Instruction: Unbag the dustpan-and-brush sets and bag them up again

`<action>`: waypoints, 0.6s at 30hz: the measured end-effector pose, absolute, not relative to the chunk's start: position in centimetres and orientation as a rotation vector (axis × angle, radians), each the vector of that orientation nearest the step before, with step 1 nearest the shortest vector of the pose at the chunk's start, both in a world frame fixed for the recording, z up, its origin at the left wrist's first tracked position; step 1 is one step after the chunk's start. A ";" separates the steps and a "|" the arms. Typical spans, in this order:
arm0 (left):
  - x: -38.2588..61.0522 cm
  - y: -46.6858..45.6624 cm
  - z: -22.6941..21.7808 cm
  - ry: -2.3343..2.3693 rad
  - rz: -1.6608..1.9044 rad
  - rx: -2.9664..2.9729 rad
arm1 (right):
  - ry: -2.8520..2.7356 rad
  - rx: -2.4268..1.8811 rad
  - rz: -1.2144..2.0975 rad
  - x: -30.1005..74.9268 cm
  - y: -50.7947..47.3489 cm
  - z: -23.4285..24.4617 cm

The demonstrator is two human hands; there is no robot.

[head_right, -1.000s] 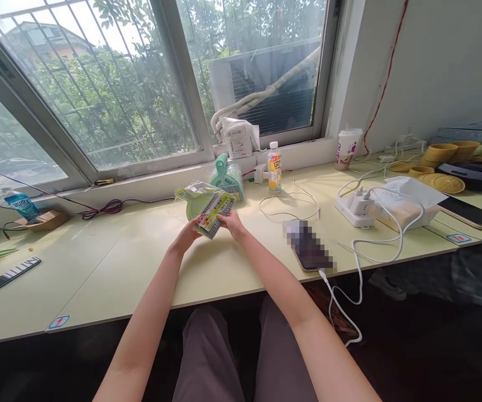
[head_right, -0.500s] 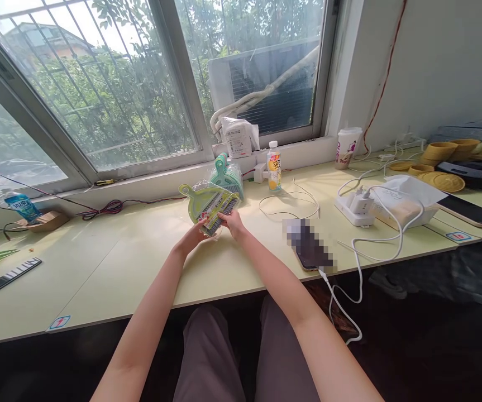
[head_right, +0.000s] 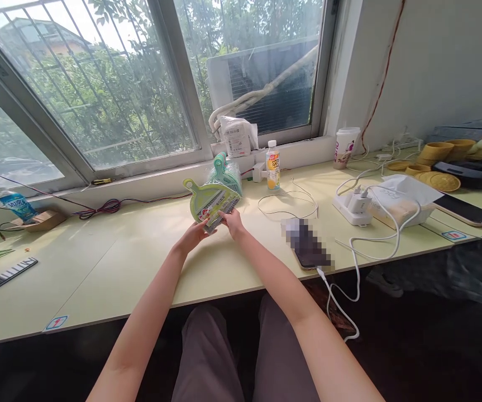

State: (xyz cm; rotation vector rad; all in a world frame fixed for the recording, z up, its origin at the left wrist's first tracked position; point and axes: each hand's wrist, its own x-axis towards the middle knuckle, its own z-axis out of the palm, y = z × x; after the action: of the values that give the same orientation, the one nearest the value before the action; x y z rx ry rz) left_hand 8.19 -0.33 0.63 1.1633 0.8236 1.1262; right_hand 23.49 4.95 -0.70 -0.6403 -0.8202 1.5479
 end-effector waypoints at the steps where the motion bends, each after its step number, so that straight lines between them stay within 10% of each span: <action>1: 8.3 -0.4 0.6 0.834 1.108 1.156 | -0.825 -0.652 1.534 23.4 5.0 -0.8; 13: 5.1 0.8 0.5 1.035 1.292 0.815 | -1.254 -0.780 1.735 25.0 5.6 0.5; 18: 3.4 0.7 0.8 1.077 1.485 0.653 | -1.563 -0.877 0.906 26.5 5.6 0.6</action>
State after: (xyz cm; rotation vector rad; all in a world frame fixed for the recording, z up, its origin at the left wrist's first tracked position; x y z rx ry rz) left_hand 3.41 0.67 0.80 0.6526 1.0774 1.4853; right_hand 26.51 5.59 0.59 -0.8767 -1.5626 0.9064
